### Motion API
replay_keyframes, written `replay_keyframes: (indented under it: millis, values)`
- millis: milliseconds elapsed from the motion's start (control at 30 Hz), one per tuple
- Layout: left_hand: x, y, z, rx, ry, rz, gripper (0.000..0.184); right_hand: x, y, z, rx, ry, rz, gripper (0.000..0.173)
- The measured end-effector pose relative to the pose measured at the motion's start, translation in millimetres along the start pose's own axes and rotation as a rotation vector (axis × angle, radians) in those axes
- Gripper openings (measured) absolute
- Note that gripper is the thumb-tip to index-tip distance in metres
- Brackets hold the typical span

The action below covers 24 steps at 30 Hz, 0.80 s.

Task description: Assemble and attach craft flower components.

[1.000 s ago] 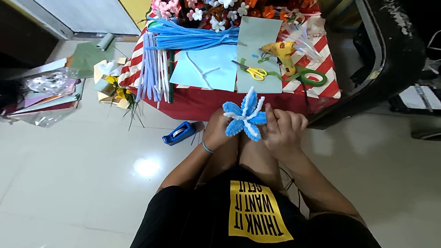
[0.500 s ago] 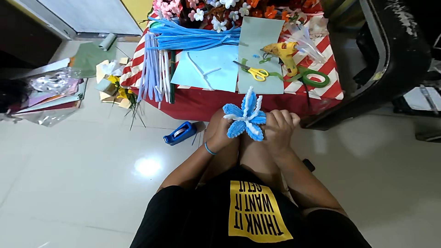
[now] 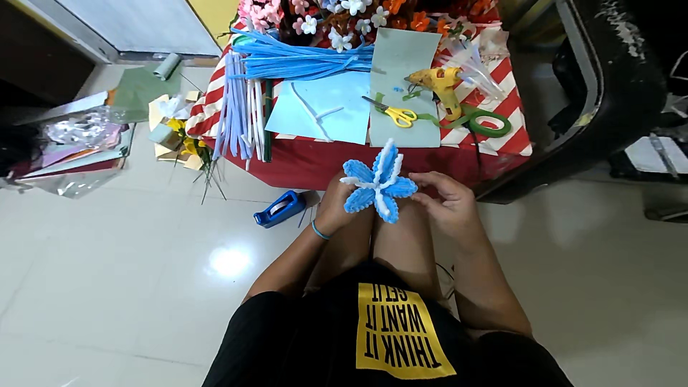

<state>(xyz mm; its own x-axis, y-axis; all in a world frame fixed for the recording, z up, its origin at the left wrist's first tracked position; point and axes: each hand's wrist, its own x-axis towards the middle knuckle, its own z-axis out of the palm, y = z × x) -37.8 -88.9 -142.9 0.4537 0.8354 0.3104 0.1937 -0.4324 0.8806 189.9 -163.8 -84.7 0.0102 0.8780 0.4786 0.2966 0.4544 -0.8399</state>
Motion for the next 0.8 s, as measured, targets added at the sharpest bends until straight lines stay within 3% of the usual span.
replay_keyframes:
  millis: [800]
  values:
    - [2, 5, 0, -0.042, -0.02, -0.033, 0.017, 0, 8, 21, 0.144, 0.207, -0.103, 0.014]
